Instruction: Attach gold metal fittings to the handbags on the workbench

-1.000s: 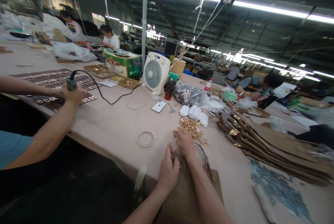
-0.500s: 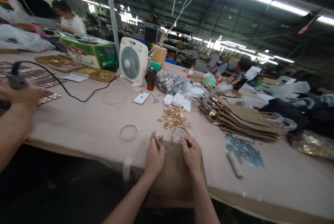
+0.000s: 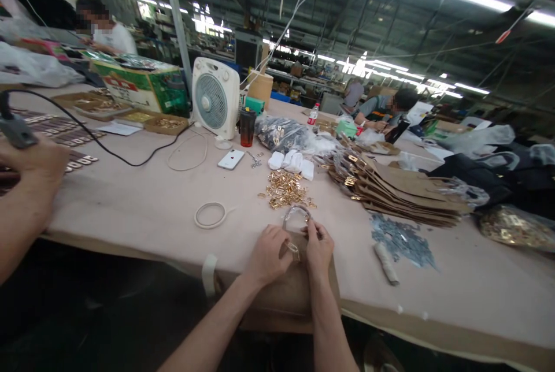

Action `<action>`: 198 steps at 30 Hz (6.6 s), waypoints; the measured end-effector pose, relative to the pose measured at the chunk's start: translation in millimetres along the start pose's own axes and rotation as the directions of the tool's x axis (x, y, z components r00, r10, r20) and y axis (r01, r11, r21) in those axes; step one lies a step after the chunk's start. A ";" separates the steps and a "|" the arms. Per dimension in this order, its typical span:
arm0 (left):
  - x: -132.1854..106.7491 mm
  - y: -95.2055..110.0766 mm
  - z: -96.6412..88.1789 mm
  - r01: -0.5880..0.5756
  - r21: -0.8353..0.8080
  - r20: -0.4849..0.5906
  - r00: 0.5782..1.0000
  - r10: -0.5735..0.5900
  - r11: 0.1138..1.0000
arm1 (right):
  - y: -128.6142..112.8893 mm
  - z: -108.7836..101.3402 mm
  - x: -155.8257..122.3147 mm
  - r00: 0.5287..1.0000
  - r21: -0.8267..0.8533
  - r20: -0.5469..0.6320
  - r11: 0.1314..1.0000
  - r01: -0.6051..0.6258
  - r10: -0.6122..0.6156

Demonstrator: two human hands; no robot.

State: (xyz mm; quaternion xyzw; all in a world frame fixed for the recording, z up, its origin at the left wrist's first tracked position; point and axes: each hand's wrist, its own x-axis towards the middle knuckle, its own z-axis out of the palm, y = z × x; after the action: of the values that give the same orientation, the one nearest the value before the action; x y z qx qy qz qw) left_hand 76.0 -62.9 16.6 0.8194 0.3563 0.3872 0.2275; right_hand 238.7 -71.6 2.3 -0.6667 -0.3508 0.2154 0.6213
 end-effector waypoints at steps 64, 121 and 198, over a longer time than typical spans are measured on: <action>8.8 -2.5 15.5 0.287 -0.439 -0.123 0.920 -0.373 0.852 | -11.5 -5.8 -13.5 0.920 0.132 0.337 0.978 0.165 -0.200; 3.5 -5.6 25.7 0.095 -0.240 -0.116 0.985 -0.126 0.966 | 3.9 -14.8 -3.2 0.941 0.596 0.318 0.748 -0.290 0.112; 72.6 36.5 68.7 0.194 -0.432 0.261 0.962 -0.084 0.881 | 20.3 -80.0 -26.3 0.981 -0.295 0.002 0.937 0.185 -0.193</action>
State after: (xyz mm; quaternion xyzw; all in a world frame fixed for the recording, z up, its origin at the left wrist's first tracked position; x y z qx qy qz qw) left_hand 178.0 -37.8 33.5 0.7557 0.2849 0.3426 0.4800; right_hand 283.2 -144.8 -10.7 -0.7178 -0.4330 0.0912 0.5376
